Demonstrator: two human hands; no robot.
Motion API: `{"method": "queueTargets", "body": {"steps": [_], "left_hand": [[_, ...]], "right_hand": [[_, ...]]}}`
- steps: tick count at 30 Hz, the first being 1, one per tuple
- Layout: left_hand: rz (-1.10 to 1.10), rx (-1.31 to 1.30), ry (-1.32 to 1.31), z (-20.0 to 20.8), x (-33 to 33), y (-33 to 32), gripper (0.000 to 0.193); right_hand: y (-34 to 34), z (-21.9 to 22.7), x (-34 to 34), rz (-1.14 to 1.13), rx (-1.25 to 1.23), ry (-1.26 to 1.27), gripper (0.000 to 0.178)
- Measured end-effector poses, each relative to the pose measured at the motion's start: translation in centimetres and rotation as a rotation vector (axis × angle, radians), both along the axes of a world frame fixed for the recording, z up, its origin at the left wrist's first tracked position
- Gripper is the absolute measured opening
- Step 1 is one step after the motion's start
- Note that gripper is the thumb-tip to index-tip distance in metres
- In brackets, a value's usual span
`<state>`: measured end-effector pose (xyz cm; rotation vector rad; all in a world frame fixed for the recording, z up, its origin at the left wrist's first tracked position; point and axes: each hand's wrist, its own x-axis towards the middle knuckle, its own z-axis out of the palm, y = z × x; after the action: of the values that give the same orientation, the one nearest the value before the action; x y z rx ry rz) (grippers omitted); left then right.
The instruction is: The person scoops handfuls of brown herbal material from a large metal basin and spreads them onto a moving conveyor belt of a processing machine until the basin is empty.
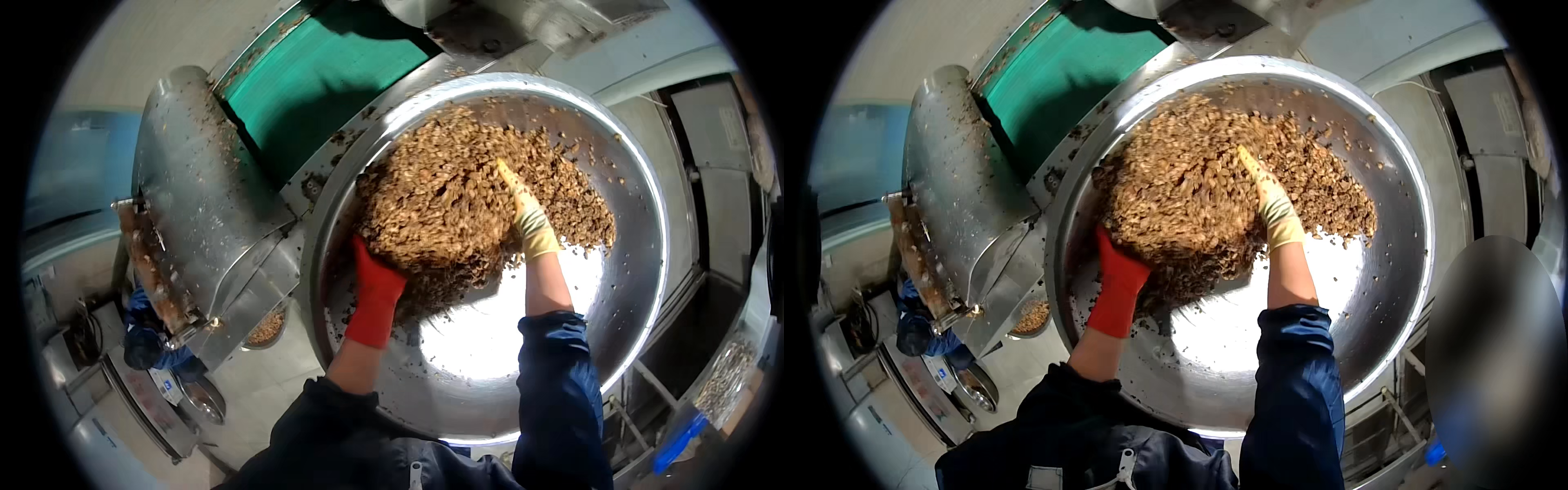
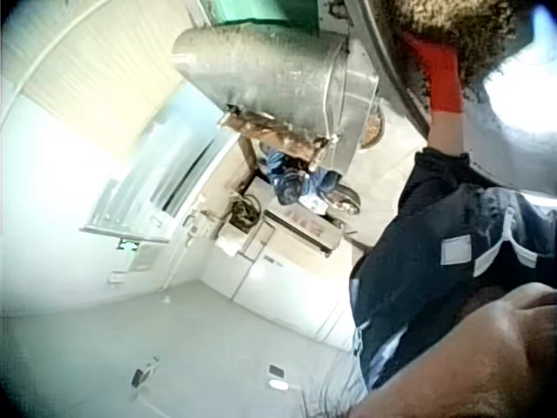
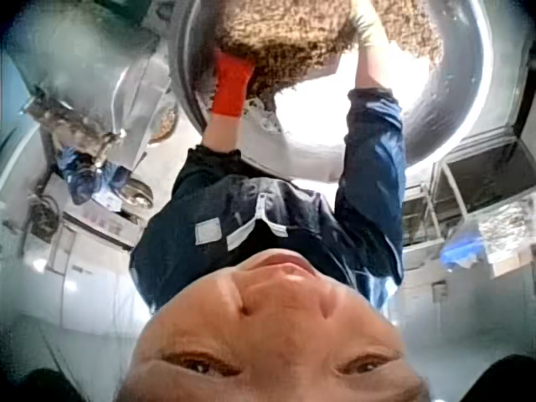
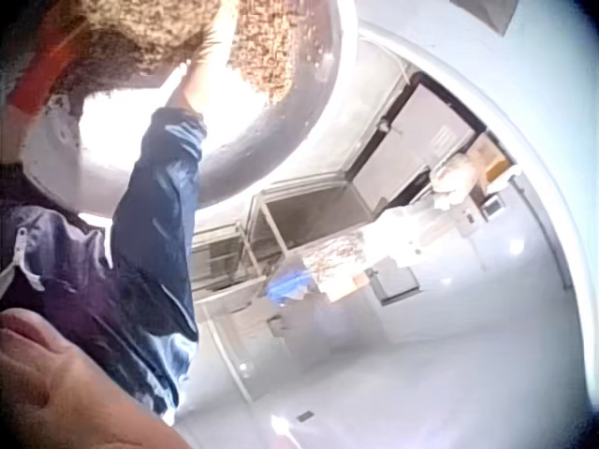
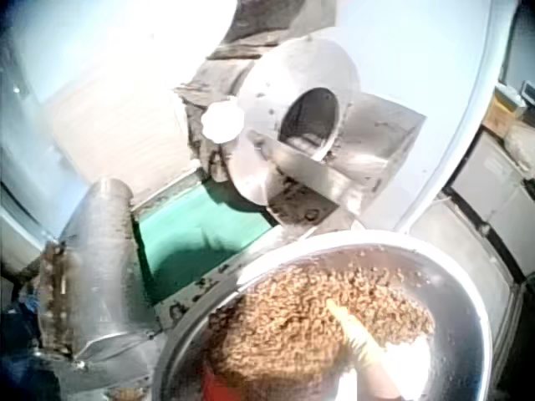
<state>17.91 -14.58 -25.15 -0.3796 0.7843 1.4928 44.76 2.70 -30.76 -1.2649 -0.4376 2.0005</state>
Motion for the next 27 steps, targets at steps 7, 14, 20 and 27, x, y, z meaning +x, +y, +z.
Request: {"method": "queueTargets", "body": {"steps": [7, 14, 20, 27], "left_hand": [[0.057, 0.150, -0.141, 2.5, 0.3, 2.9, 0.073], [0.026, 0.201, -0.312, 7.9, -1.6, 4.7, 0.059], [-0.007, 0.282, -0.366, 16.5, -6.8, 8.3, 0.051], [0.026, 0.058, 0.038, 19.9, -12.2, 12.7, 0.066]], "right_hand": [[-2.5, 2.6, -4.8, 0.784, 0.734, -0.799, 0.059], [-3.8, 5.0, -7.3, 0.101, -0.078, -0.407, 0.050], [1.0, 17.2, -13.5, 0.115, 0.036, -0.253, 0.053], [6.2, 26.6, -20.5, 0.073, 0.057, -0.094, 0.057]]}}
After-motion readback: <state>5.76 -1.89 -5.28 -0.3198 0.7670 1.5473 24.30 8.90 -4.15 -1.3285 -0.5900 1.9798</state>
